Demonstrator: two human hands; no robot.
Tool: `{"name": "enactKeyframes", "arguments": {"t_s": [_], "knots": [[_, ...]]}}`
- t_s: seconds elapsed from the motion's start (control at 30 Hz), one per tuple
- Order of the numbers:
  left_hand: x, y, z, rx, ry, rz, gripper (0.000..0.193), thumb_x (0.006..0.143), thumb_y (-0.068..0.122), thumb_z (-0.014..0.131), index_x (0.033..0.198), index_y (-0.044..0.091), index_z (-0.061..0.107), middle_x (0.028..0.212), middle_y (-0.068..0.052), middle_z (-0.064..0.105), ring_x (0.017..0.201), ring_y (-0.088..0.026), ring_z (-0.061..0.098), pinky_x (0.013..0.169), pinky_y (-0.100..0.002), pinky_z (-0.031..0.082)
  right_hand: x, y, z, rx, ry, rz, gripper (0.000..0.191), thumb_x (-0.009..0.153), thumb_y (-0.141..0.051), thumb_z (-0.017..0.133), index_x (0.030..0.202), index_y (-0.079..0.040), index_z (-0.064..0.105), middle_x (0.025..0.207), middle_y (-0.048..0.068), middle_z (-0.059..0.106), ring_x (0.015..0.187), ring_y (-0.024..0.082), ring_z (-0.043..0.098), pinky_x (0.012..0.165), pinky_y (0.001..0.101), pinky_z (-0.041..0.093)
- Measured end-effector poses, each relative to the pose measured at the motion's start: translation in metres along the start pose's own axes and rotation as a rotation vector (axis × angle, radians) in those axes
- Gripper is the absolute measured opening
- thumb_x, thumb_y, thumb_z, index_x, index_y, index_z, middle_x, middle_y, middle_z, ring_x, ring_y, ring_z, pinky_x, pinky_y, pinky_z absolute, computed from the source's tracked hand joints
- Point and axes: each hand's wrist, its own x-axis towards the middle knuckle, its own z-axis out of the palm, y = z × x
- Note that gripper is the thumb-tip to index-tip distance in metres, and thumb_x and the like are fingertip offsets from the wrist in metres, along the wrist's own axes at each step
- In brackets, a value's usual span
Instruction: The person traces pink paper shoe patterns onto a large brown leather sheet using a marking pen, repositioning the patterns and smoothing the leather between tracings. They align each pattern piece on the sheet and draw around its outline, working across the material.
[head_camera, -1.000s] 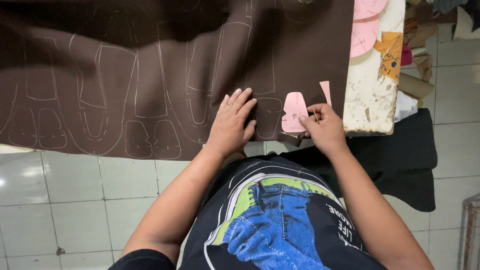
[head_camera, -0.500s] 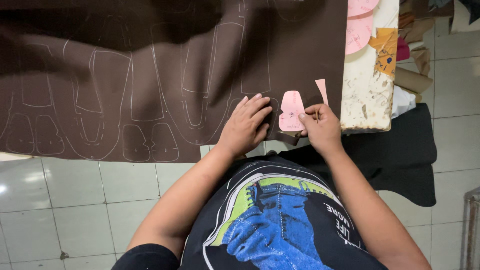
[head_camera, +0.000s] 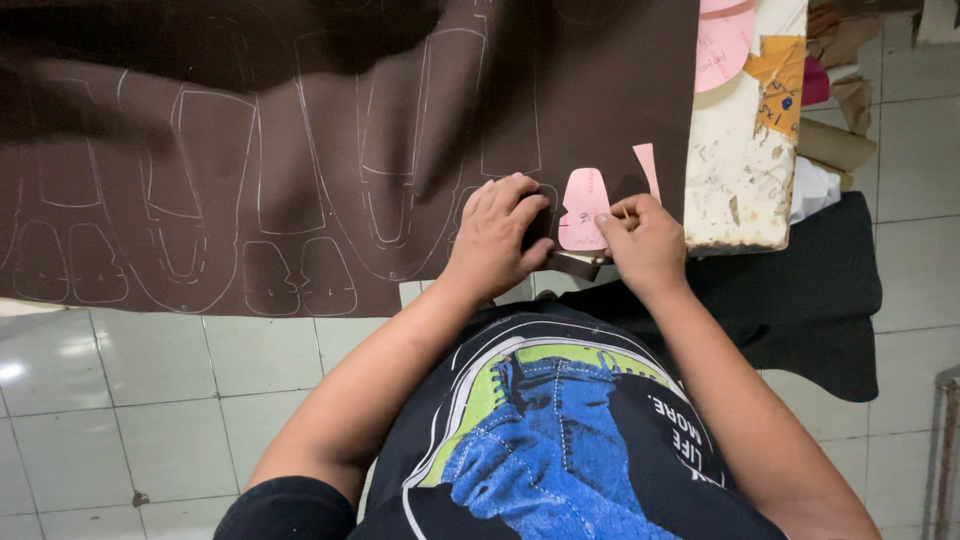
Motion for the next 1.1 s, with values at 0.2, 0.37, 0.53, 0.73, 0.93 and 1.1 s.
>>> {"name": "enactKeyframes", "arguments": {"t_s": [0.2,0.37,0.53,0.73,0.93,1.1], "knots": [[0.003,0.008,0.008,0.094,-0.002,-0.037,0.055,0.078,0.035,0.078,0.131,0.028,0.066,0.135,-0.007,0.052,0.137,-0.029,0.043,0.117,-0.048,0.026,0.001,0.008,0.002,0.112,0.017,0.038,0.019,0.093,-0.013,0.075,0.101,0.001,0.067,0.078,0.007,0.072,0.062,0.010,0.067,0.058,0.0257,0.054],[0.003,0.008,0.010,0.080,-0.020,-0.063,0.057,0.079,0.038,0.078,0.134,0.025,0.066,0.134,-0.009,0.052,0.137,-0.030,0.043,0.117,-0.049,0.026,0.001,0.010,0.003,0.169,0.033,0.022,0.018,0.094,-0.014,0.075,0.099,0.001,0.068,0.078,0.007,0.071,0.062,0.009,0.066,0.059,0.0259,0.054],[0.004,0.012,0.010,0.067,-0.004,-0.093,0.058,0.080,0.042,0.079,0.133,0.026,0.066,0.132,-0.007,0.053,0.136,-0.029,0.043,0.119,-0.048,0.027,-0.003,0.011,0.002,-0.111,0.129,-0.155,0.019,0.092,-0.017,0.078,0.098,0.000,0.072,0.084,0.010,0.071,0.069,0.016,0.069,0.065,0.0300,0.055],[0.003,0.011,0.008,0.065,-0.015,-0.081,0.056,0.081,0.042,0.079,0.132,0.024,0.067,0.133,-0.008,0.053,0.135,-0.029,0.044,0.118,-0.048,0.027,-0.008,0.018,-0.005,-0.219,0.096,-0.230,0.021,0.091,-0.018,0.077,0.107,-0.004,0.076,0.095,0.012,0.070,0.079,0.020,0.070,0.072,0.0326,0.056],[0.001,0.010,0.010,0.067,0.033,-0.066,0.046,0.080,0.040,0.081,0.121,0.021,0.071,0.133,-0.008,0.054,0.136,-0.031,0.046,0.119,-0.049,0.028,-0.014,0.025,-0.006,-0.197,0.086,-0.220,0.027,0.089,-0.016,0.078,0.111,-0.002,0.074,0.102,0.012,0.069,0.075,0.017,0.070,0.072,0.0305,0.056],[0.000,0.009,0.011,0.057,0.048,-0.050,0.041,0.080,0.039,0.082,0.116,0.022,0.073,0.132,-0.008,0.055,0.135,-0.031,0.047,0.119,-0.050,0.030,-0.014,0.026,-0.006,-0.126,0.082,-0.219,0.027,0.088,-0.013,0.079,0.112,-0.002,0.074,0.101,0.011,0.069,0.073,0.016,0.069,0.071,0.0293,0.056]]}}
